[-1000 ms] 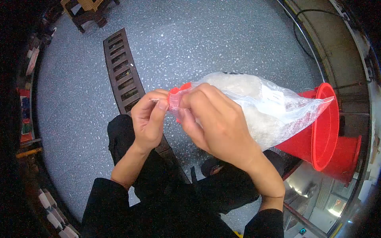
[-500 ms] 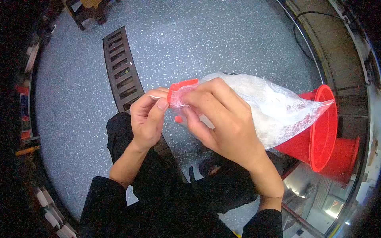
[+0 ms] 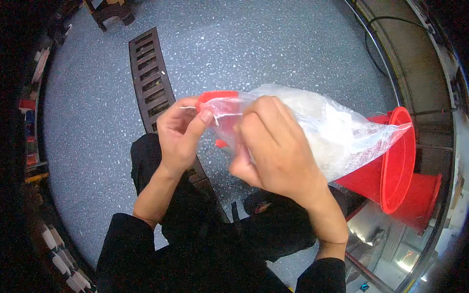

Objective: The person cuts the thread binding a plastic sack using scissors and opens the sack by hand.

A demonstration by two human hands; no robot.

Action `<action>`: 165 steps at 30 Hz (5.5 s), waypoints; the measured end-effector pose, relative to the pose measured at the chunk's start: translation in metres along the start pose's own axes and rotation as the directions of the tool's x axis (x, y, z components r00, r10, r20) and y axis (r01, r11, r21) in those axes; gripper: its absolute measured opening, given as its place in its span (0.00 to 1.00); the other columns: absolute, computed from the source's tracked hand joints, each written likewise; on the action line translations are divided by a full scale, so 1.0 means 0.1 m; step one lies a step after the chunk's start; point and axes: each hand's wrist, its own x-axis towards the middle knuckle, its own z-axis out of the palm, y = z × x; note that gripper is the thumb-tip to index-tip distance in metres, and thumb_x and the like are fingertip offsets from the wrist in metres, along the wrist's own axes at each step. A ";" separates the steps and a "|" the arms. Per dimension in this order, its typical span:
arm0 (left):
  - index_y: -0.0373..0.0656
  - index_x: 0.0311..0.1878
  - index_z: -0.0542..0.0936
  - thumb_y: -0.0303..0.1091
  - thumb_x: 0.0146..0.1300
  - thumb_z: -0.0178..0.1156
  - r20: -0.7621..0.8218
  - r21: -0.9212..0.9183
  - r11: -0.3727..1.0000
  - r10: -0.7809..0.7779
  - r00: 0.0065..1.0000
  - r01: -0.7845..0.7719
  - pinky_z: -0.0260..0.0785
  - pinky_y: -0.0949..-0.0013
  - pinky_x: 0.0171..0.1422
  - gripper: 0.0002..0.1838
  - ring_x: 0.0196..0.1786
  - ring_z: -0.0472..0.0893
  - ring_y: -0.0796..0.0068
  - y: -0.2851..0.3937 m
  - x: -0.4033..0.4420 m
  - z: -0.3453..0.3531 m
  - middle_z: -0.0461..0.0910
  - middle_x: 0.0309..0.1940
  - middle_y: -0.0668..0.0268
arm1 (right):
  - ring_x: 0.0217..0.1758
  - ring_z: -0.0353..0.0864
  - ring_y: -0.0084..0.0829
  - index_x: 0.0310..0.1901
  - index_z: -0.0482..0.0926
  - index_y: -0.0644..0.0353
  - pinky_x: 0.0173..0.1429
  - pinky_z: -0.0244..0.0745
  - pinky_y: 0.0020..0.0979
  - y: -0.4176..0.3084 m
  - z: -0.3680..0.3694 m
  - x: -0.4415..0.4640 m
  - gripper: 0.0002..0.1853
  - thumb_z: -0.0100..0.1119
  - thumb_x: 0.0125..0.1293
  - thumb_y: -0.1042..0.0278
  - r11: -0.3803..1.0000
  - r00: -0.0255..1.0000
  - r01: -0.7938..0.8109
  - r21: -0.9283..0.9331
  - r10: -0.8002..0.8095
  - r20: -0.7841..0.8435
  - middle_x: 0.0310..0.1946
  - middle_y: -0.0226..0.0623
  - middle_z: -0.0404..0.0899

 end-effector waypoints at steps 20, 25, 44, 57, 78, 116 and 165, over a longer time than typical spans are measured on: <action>0.36 0.42 0.85 0.24 0.61 0.68 0.221 0.218 0.945 0.195 0.956 -0.243 0.67 0.55 0.70 0.07 0.46 0.85 0.72 -0.03 0.03 -0.04 0.88 0.40 0.62 | 0.34 0.73 0.36 0.35 0.77 0.54 0.40 0.59 0.38 0.15 0.14 0.02 0.14 0.68 0.44 0.72 0.976 0.991 0.095 -0.194 -0.111 -0.070 0.32 0.34 0.71; 0.35 0.42 0.84 0.23 0.63 0.67 0.148 0.080 0.991 0.093 0.985 -0.105 0.66 0.58 0.69 0.06 0.47 0.82 0.76 -0.03 -0.01 0.03 0.87 0.41 0.63 | 0.33 0.73 0.37 0.34 0.76 0.55 0.40 0.60 0.38 0.16 0.17 0.02 0.14 0.67 0.43 0.73 0.983 0.989 0.095 -0.157 -0.111 -0.098 0.32 0.34 0.71; 0.40 0.39 0.86 0.26 0.59 0.70 0.185 0.307 0.908 0.238 0.954 -0.286 0.66 0.52 0.71 0.05 0.42 0.87 0.73 -0.01 -0.03 0.04 0.89 0.37 0.64 | 0.35 0.75 0.35 0.37 0.77 0.53 0.44 0.63 0.36 0.13 0.11 -0.08 0.15 0.69 0.45 0.74 0.986 0.996 0.064 -0.156 -0.074 -0.056 0.33 0.31 0.74; 0.36 0.43 0.86 0.24 0.62 0.69 0.101 0.073 0.993 0.083 0.991 -0.090 0.63 0.56 0.72 0.07 0.50 0.83 0.75 -0.03 0.01 -0.08 0.88 0.41 0.64 | 0.35 0.78 0.37 0.34 0.79 0.55 0.44 0.66 0.37 0.12 -0.08 -0.06 0.16 0.71 0.42 0.77 0.995 0.985 0.031 -0.092 -0.046 -0.169 0.32 0.34 0.77; 0.44 0.36 0.86 0.24 0.39 0.75 0.339 0.745 0.293 0.607 0.718 -0.599 0.72 0.60 0.56 0.16 0.47 0.76 0.63 0.08 0.00 0.01 0.76 0.45 0.59 | 0.34 0.73 0.32 0.38 0.79 0.54 0.44 0.60 0.37 0.20 0.13 0.00 0.13 0.70 0.50 0.71 0.973 0.989 0.114 -0.201 -0.130 -0.070 0.31 0.30 0.72; 0.50 0.27 0.82 0.26 0.34 0.70 0.353 0.787 0.169 0.665 0.658 -0.593 0.70 0.50 0.66 0.12 0.44 0.80 0.68 0.00 0.06 -0.01 0.81 0.42 0.68 | 0.34 0.72 0.33 0.41 0.78 0.53 0.44 0.59 0.37 0.16 0.21 -0.02 0.13 0.67 0.54 0.67 0.942 0.990 0.142 -0.303 -0.142 0.022 0.31 0.31 0.69; 0.48 0.30 0.81 0.32 0.44 0.72 0.465 0.670 0.227 0.614 0.638 -0.707 0.71 0.48 0.67 0.10 0.48 0.82 0.64 0.04 0.14 -0.16 0.83 0.46 0.65 | 0.33 0.73 0.35 0.35 0.80 0.54 0.42 0.61 0.36 0.17 0.18 0.02 0.15 0.72 0.43 0.69 0.975 0.988 0.150 -0.163 -0.155 -0.021 0.30 0.31 0.71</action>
